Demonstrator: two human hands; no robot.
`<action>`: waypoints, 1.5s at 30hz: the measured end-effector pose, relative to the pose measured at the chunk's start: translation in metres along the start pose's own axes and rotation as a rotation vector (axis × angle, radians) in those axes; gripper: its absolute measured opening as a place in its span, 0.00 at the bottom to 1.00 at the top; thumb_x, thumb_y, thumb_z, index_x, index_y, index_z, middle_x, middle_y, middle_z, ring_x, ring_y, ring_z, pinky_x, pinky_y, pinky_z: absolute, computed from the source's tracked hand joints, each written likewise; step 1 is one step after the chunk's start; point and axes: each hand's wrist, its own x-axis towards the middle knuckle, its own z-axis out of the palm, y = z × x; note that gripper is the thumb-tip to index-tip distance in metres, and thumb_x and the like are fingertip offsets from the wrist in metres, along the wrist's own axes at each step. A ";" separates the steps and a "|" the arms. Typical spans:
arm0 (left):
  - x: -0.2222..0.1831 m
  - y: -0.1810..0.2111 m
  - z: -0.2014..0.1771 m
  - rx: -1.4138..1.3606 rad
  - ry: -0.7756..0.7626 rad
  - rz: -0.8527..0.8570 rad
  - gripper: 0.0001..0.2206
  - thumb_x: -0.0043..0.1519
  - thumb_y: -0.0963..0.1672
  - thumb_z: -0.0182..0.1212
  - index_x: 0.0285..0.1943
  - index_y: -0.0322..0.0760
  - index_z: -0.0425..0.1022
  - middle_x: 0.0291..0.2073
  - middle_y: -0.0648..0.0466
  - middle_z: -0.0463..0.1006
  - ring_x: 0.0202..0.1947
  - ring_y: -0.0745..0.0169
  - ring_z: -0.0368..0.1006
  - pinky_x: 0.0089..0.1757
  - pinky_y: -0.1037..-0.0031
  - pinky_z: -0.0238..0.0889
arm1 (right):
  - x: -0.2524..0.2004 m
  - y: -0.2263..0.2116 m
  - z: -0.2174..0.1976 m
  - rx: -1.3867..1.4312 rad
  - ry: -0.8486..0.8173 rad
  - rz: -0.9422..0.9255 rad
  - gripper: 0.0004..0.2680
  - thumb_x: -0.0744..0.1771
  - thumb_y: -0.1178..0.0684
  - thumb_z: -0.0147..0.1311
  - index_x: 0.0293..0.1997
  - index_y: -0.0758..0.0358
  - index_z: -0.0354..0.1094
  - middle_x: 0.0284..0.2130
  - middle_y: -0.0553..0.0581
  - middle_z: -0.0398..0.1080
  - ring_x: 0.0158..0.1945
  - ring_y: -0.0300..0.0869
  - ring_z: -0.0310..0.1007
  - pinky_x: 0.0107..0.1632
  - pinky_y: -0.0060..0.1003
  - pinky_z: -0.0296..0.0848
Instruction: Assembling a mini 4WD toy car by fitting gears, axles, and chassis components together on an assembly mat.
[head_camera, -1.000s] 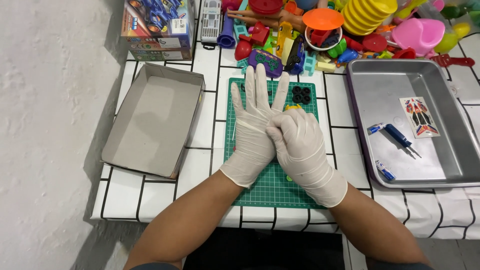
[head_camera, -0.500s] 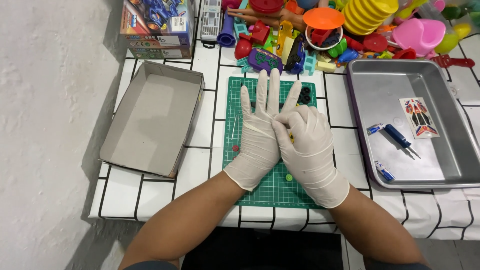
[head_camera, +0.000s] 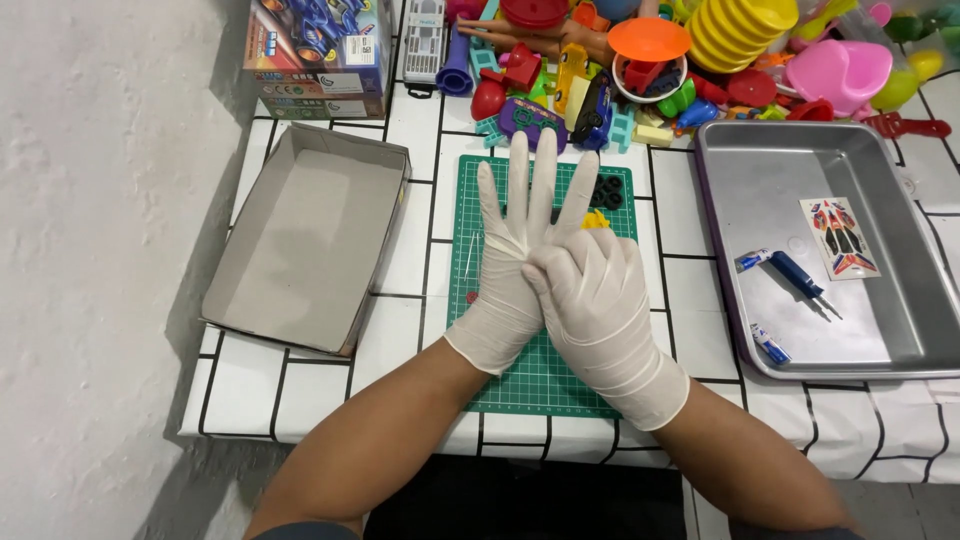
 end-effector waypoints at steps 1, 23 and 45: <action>0.002 0.000 0.003 -0.009 0.009 -0.009 0.29 0.74 0.48 0.40 0.84 0.48 0.36 0.79 0.30 0.33 0.78 0.27 0.23 0.63 0.28 0.13 | 0.005 -0.006 -0.004 0.048 0.015 0.046 0.04 0.71 0.54 0.54 0.44 0.62 0.67 0.34 0.55 0.60 0.40 0.55 0.65 0.45 0.47 0.63; 0.000 -0.001 0.006 0.171 0.124 -0.132 0.26 0.76 0.50 0.36 0.84 0.52 0.40 0.80 0.38 0.41 0.79 0.33 0.35 0.69 0.35 0.26 | 0.004 -0.007 0.000 0.032 -0.023 -0.099 0.02 0.71 0.56 0.51 0.41 0.60 0.65 0.37 0.56 0.67 0.35 0.51 0.62 0.38 0.46 0.59; -0.011 -0.054 -0.111 -2.845 0.350 -0.141 0.41 0.60 0.54 0.45 0.84 0.44 0.36 0.77 0.38 0.46 0.79 0.42 0.42 0.72 0.50 0.35 | -0.006 -0.045 -0.045 0.766 -0.095 0.325 0.12 0.70 0.47 0.50 0.51 0.66 0.66 0.44 0.58 0.71 0.49 0.45 0.73 0.55 0.38 0.73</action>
